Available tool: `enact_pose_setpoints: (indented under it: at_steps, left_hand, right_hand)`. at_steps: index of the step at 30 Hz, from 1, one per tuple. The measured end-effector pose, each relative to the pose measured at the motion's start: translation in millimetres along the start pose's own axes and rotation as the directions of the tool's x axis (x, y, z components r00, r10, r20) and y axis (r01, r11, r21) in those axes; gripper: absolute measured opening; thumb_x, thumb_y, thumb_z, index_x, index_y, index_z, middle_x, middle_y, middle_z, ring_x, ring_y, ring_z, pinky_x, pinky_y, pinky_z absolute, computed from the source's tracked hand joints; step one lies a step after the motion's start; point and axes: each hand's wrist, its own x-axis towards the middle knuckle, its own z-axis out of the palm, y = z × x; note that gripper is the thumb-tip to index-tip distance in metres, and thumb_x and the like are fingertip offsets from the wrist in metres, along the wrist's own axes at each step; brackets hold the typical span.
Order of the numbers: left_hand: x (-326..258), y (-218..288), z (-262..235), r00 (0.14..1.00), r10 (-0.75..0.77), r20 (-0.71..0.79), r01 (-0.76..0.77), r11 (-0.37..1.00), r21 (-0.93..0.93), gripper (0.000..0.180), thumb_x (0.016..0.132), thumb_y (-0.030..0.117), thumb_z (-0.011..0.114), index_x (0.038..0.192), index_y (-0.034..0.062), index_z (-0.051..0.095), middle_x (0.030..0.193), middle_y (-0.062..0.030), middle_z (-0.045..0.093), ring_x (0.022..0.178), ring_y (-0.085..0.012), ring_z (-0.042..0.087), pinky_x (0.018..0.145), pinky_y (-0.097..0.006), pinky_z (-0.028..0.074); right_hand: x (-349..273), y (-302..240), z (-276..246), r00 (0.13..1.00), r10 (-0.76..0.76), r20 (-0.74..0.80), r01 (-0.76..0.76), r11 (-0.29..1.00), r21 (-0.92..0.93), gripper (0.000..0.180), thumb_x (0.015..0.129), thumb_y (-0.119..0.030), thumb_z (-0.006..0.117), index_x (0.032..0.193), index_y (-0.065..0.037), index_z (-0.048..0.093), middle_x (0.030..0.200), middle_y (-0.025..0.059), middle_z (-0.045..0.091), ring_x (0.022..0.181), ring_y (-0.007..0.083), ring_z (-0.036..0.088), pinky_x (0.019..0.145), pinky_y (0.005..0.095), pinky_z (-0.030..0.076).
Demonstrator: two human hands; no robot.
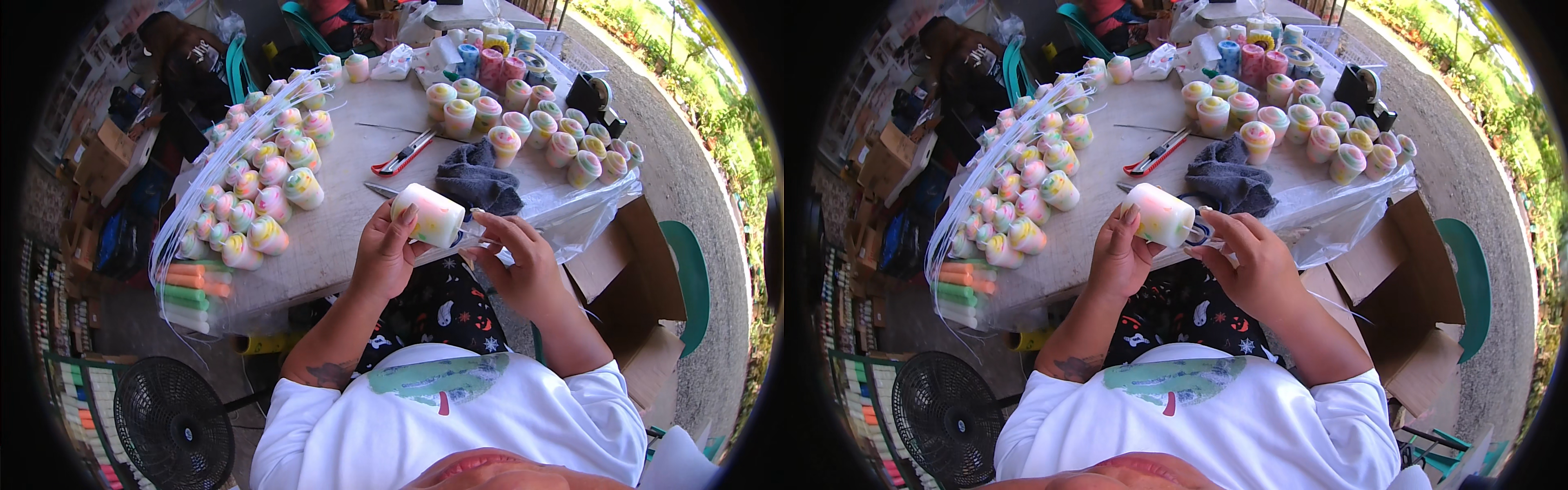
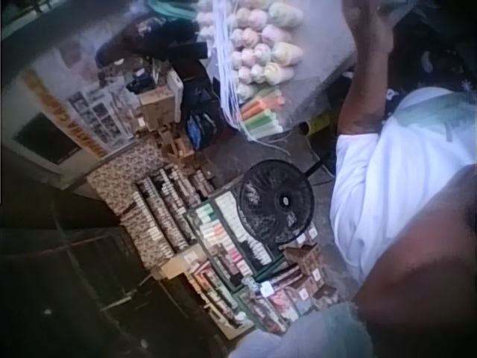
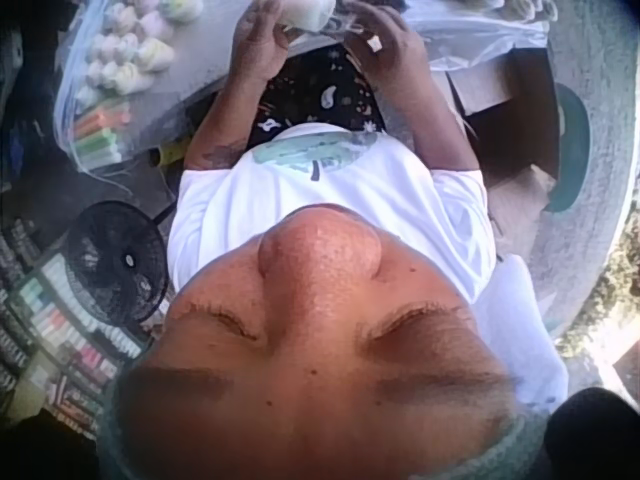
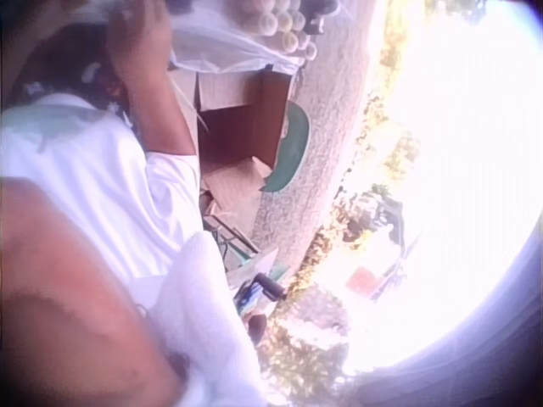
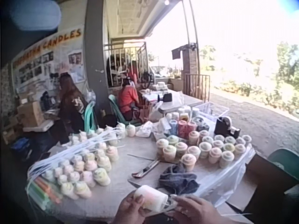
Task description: The person inserts a wick into the center of a small, multicolored cylindrical candle, trims the excess wick with scissors, and places the finished candle on the table. They repeat this process with several candles, using a cloth to wipe the work surface between items.
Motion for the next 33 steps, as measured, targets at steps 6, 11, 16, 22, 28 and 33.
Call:
enact_pose_setpoints:
  at_steps: [6,11,16,22,28,33]
  left_hand:
    - [2.3,2.1,-7.7,1.0,0.017,-0.006,-0.017,1.0,0.022,0.034,0.092,0.024,0.063,0.118,0.0038,0.052,0.11,-0.0082,0.062,0.101,-0.0194,0.064,0.088,-0.037,0.055]
    - [0.3,-5.2,3.5,1.0,0.012,0.0,-0.012,0.999,0.033,0.035,0.091,0.019,0.065,0.118,0.0031,0.051,0.112,-0.0079,0.06,0.102,-0.02,0.063,0.089,-0.038,0.054]
    - [4.6,0.9,-0.1,0.999,0.043,-0.013,-0.043,0.998,0.036,0.037,0.09,0.019,0.067,0.12,0.0032,0.051,0.112,-0.0075,0.06,0.102,-0.0196,0.063,0.089,-0.038,0.054]
    - [6.2,-1.8,3.9,0.999,0.038,-0.022,-0.037,0.998,0.053,0.041,0.089,0.017,0.068,0.123,0.003,0.05,0.111,-0.007,0.06,0.1,-0.0182,0.063,0.086,-0.036,0.055]
    - [7.3,0.6,6.6,0.998,0.054,-0.042,-0.05,0.994,0.094,0.047,0.086,0.011,0.071,0.125,0.0025,0.048,0.113,-0.0062,0.058,0.102,-0.0172,0.062,0.085,-0.034,0.055]
    - [4.8,-7.5,11.1,0.999,0.053,-0.015,-0.05,0.989,0.137,0.049,0.084,0.011,0.073,0.125,0.0015,0.049,0.114,-0.0064,0.057,0.101,-0.0159,0.06,0.085,-0.032,0.055]
  right_hand:
    - [-6.8,12.4,-1.6,0.995,0.101,0.01,-0.101,0.983,0.15,0.014,0.081,0.006,0.066,0.093,-0.001,0.064,0.082,0.0103,0.065,0.073,0.0213,0.064,0.068,0.0305,0.051]
    - [-3.8,22.5,6.8,0.999,-0.049,-0.015,0.05,0.997,0.067,0.015,0.082,-0.001,0.069,0.096,-0.002,0.063,0.084,0.0098,0.066,0.073,0.0216,0.065,0.065,0.0305,0.051]
    - [-8.9,21.5,1.5,0.97,0.24,0.041,-0.243,0.936,0.255,0.014,0.081,0.0,0.07,0.093,-0.002,0.065,0.083,0.0096,0.065,0.073,0.0215,0.065,0.065,0.0306,0.051]
    - [-7.7,26.5,2.5,1.0,-0.004,-0.015,0.005,0.998,0.065,0.013,0.08,0.001,0.069,0.092,-0.003,0.065,0.083,0.0097,0.064,0.072,0.0229,0.065,0.065,0.031,0.051]
    - [-9.2,20.5,1.8,1.0,-0.018,-0.025,0.019,1.0,0.023,0.014,0.08,0.001,0.068,0.094,-0.004,0.065,0.085,0.0108,0.064,0.072,0.0254,0.064,0.063,0.0328,0.052]
    - [-5.3,25.1,4.6,0.996,-0.094,-0.012,0.094,0.996,-0.01,0.016,0.081,0.0,0.068,0.096,-0.003,0.065,0.085,0.0115,0.064,0.073,0.0267,0.065,0.064,0.034,0.052]
